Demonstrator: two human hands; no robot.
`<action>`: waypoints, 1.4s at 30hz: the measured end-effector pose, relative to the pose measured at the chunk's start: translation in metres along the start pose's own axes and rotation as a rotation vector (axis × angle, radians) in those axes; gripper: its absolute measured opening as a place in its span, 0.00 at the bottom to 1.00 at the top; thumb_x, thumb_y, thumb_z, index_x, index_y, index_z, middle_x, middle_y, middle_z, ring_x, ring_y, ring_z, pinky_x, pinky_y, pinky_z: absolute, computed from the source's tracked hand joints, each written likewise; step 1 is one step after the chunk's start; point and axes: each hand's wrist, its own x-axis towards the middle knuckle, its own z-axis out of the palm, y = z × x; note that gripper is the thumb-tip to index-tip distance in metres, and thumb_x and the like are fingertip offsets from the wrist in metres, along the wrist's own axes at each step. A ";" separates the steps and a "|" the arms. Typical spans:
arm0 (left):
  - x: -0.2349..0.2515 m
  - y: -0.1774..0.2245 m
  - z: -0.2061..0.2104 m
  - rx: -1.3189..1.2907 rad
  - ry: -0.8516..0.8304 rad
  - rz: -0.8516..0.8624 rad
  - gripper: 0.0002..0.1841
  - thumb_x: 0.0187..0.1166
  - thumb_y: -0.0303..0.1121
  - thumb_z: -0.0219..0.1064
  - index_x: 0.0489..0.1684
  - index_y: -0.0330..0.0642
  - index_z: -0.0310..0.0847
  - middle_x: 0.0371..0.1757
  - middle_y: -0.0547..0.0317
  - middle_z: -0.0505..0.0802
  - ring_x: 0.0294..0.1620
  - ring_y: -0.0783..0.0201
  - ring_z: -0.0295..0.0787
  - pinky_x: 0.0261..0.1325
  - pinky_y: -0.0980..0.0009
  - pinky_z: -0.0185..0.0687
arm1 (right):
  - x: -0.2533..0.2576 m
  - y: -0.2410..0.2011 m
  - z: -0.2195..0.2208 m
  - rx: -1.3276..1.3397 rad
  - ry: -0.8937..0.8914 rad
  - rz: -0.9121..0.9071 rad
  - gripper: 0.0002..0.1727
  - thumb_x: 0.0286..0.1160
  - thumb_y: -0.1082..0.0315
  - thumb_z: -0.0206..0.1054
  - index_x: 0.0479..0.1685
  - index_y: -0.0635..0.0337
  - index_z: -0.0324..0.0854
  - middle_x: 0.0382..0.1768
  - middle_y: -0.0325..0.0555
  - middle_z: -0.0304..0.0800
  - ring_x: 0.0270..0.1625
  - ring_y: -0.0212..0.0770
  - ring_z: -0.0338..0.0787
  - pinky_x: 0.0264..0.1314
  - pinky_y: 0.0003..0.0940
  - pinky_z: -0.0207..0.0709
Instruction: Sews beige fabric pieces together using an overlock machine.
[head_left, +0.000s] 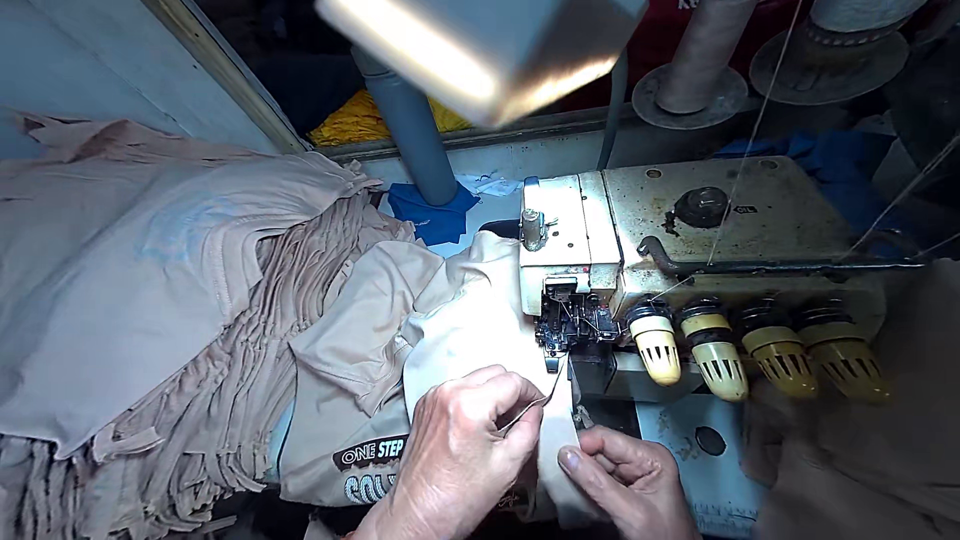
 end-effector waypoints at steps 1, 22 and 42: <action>-0.003 0.000 -0.002 0.003 -0.003 0.012 0.10 0.74 0.46 0.66 0.30 0.60 0.93 0.25 0.82 0.89 0.26 0.86 0.83 0.26 0.81 0.76 | -0.004 -0.002 -0.003 0.003 -0.014 0.019 0.05 0.68 0.80 0.69 0.32 0.63 0.90 0.23 0.28 0.89 0.25 0.15 0.81 0.28 0.14 0.76; -0.022 0.014 0.003 0.150 0.066 0.154 0.09 0.76 0.39 0.65 0.37 0.52 0.92 0.27 0.71 0.91 0.29 0.72 0.85 0.42 0.65 0.74 | -0.007 -0.002 0.005 0.113 0.005 0.020 0.17 0.63 0.85 0.70 0.54 0.72 0.87 0.37 0.38 0.98 0.37 0.25 0.95 0.43 0.24 0.90; 0.019 -0.009 0.015 0.282 0.247 0.293 0.11 0.75 0.38 0.66 0.32 0.52 0.98 0.46 0.66 0.99 0.51 0.66 0.96 0.83 0.36 0.63 | 0.007 0.007 0.054 0.039 -0.092 0.004 0.03 0.66 0.81 0.67 0.32 0.69 0.86 0.22 0.35 0.90 0.26 0.21 0.88 0.31 0.19 0.84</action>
